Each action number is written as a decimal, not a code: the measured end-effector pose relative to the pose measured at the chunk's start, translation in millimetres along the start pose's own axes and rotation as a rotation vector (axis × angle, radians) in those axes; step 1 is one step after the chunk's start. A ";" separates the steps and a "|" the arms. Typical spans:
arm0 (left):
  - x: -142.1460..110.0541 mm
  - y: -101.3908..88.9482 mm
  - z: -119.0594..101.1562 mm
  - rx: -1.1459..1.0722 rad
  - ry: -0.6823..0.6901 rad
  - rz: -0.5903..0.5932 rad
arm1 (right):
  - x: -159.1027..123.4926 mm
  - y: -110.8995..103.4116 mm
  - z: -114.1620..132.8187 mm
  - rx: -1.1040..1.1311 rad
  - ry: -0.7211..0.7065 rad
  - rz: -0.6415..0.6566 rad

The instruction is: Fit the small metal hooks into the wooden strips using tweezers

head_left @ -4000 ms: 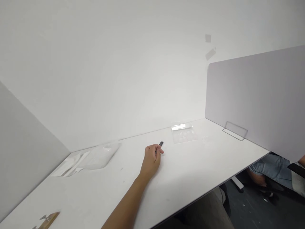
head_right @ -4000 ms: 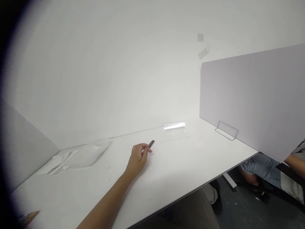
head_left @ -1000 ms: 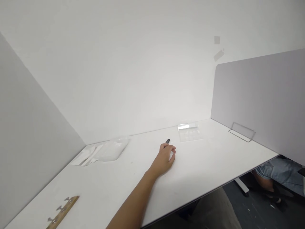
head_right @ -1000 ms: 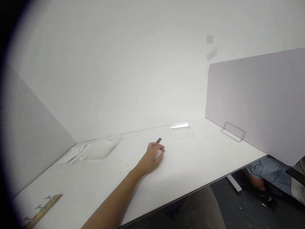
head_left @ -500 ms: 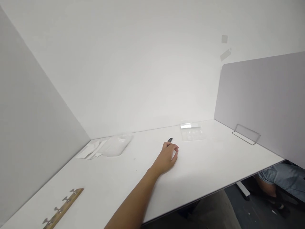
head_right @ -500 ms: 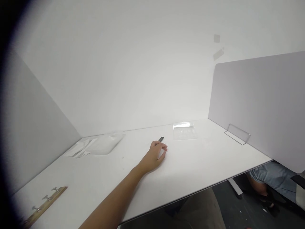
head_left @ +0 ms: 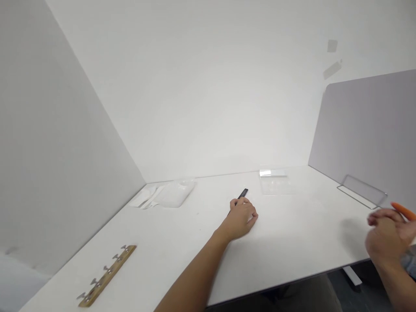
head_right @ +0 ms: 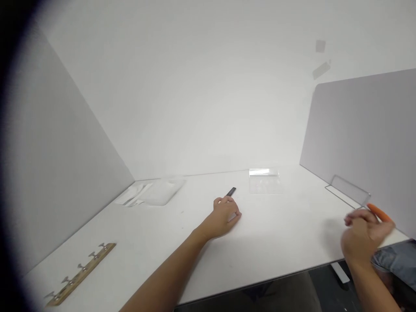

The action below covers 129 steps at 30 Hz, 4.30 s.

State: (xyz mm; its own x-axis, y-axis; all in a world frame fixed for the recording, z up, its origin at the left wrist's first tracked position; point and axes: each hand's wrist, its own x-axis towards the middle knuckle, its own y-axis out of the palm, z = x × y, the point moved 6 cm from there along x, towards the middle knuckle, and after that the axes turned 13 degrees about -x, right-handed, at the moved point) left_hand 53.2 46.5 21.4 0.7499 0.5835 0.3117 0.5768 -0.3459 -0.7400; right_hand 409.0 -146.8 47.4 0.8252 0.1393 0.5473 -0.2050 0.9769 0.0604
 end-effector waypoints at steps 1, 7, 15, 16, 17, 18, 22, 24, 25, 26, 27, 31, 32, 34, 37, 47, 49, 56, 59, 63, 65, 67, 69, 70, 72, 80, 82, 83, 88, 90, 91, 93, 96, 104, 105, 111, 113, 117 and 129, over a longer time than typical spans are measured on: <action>-0.1 0.3 1.2 0.004 -0.008 0.003 | -0.8 25.6 11.5 0.047 -0.041 0.042; 1.0 -3.5 5.9 -0.016 -0.061 -0.021 | -53.6 193.2 62.6 -0.195 -0.430 0.907; -2.4 -18.1 21.9 -0.039 -0.166 -0.208 | -148.2 256.1 41.0 -0.207 -0.913 1.405; -3.5 -18.6 23.2 -0.038 -0.168 -0.216 | -152.9 254.6 35.9 -0.192 -0.944 1.414; -4.6 -18.7 23.7 -0.039 -0.165 -0.222 | -156.3 252.3 31.9 -0.175 -0.980 1.424; -5.9 -18.3 23.7 -0.042 -0.166 -0.225 | -157.2 250.1 28.9 -0.174 -0.997 1.419; -10.2 -15.8 13.2 -0.018 -0.084 -0.257 | -158.5 240.8 32.3 -0.192 -1.086 1.409; -10.4 -14.7 6.5 0.006 -0.038 -0.268 | -165.4 236.3 39.1 -0.195 -1.162 1.446; -9.9 -14.0 3.7 0.010 -0.019 -0.261 | -169.0 234.6 42.2 -0.199 -1.193 1.458; -8.8 -12.5 1.2 0.007 0.001 -0.232 | -172.2 233.3 44.6 -0.203 -1.210 1.470; -7.7 -11.6 -1.2 0.005 0.023 -0.204 | -175.5 232.2 46.1 -0.199 -1.221 1.492; -5.5 -15.4 -6.9 0.013 0.093 -0.187 | -177.4 231.2 46.9 -0.202 -1.236 1.470; -5.5 -17.6 -7.3 0.015 0.104 -0.209 | -175.5 231.5 47.2 -0.195 -1.230 1.441; -6.0 -21.3 -8.2 0.015 0.132 -0.256 | -171.8 231.7 48.8 -0.162 -1.209 1.382; -6.5 -23.8 -9.8 0.021 0.176 -0.302 | -171.8 230.6 52.7 -0.103 -1.183 1.362; -6.2 -24.2 -10.4 0.039 0.217 -0.319 | -177.3 227.9 57.3 -0.012 -1.134 1.395; -6.3 -24.1 -10.7 0.032 0.228 -0.323 | -177.0 227.4 59.4 0.008 -1.142 1.373; -7.5 -27.5 -19.2 0.043 0.285 -0.346 | -179.2 222.5 66.4 0.052 -1.137 1.382; -7.8 -27.4 -20.6 0.055 0.285 -0.344 | -180.6 222.6 65.1 0.043 -1.141 1.401; -8.0 -28.5 -20.8 0.047 0.277 -0.356 | -181.5 224.2 62.8 -0.003 -1.159 1.409; -7.8 -30.3 -22.7 0.034 0.284 -0.359 | -179.6 223.7 64.3 -0.029 -1.167 1.374; -7.8 -33.2 -25.6 0.022 0.295 -0.373 | -175.8 222.0 67.3 -0.034 -1.159 1.312; -8.0 -36.4 -28.6 0.024 0.308 -0.397 | -171.5 219.3 70.8 -0.014 -1.149 1.234; -8.2 -37.6 -29.6 0.030 0.312 -0.409 | -169.9 217.9 72.0 0.001 -1.149 1.196; -8.4 -38.6 -30.5 0.044 0.314 -0.420 | -167.7 216.1 72.8 0.018 -1.147 1.135; -8.4 -35.3 -23.8 0.078 0.297 -0.391 | -169.5 219.0 66.8 -0.029 -1.177 1.179; -8.5 -35.2 -22.6 0.083 0.298 -0.384 | -169.8 219.6 66.0 -0.044 -1.184 1.209; -8.5 -35.2 -22.3 0.084 0.302 -0.380 | -169.8 219.9 65.7 -0.047 -1.183 1.223; -8.2 -34.4 -21.6 0.070 0.309 -0.340 | -168.8 220.4 66.9 -0.014 -1.164 1.268; -8.3 -35.0 -22.1 0.070 0.311 -0.333 | -168.6 220.0 67.8 0.010 -1.156 1.278; -8.5 -35.8 -22.8 0.078 0.312 -0.337 | -168.5 219.7 68.1 0.019 -1.153 1.278; -8.5 -38.1 -24.4 0.119 0.308 -0.355 | -169.1 219.4 68.0 0.018 -1.155 1.277; -7.9 -41.4 -27.2 0.201 0.287 -0.380 | -169.9 219.0 68.2 0.013 -1.164 1.267; -10.6 -41.8 -34.0 0.302 0.269 -0.500 | -164.9 218.2 75.2 0.087 -1.159 1.225; -11.1 -41.3 -34.1 0.301 0.271 -0.512 | -164.4 218.1 75.4 0.094 -1.161 1.223; -12.6 -40.4 -30.4 0.271 0.290 -0.567 | -163.8 217.6 73.0 0.120 -1.168 1.224; -12.7 -40.2 -29.3 0.269 0.299 -0.568 | -163.1 217.4 73.3 0.116 -1.179 1.212; -12.4 -40.2 -29.1 0.285 0.303 -0.555 | -160.9 216.5 76.9 0.110 -1.222 1.159; -12.1 -42.1 -27.8 0.195 0.262 -0.565 | -159.2 217.8 75.0 0.069 -1.235 1.128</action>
State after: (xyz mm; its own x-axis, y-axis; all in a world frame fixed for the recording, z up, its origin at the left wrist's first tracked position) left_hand 28.9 33.5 65.3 0.4167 0.4291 0.8014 0.8546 0.1155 -0.5063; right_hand 193.6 31.7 36.0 -0.6164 0.4843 0.6209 -0.4156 0.4697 -0.7789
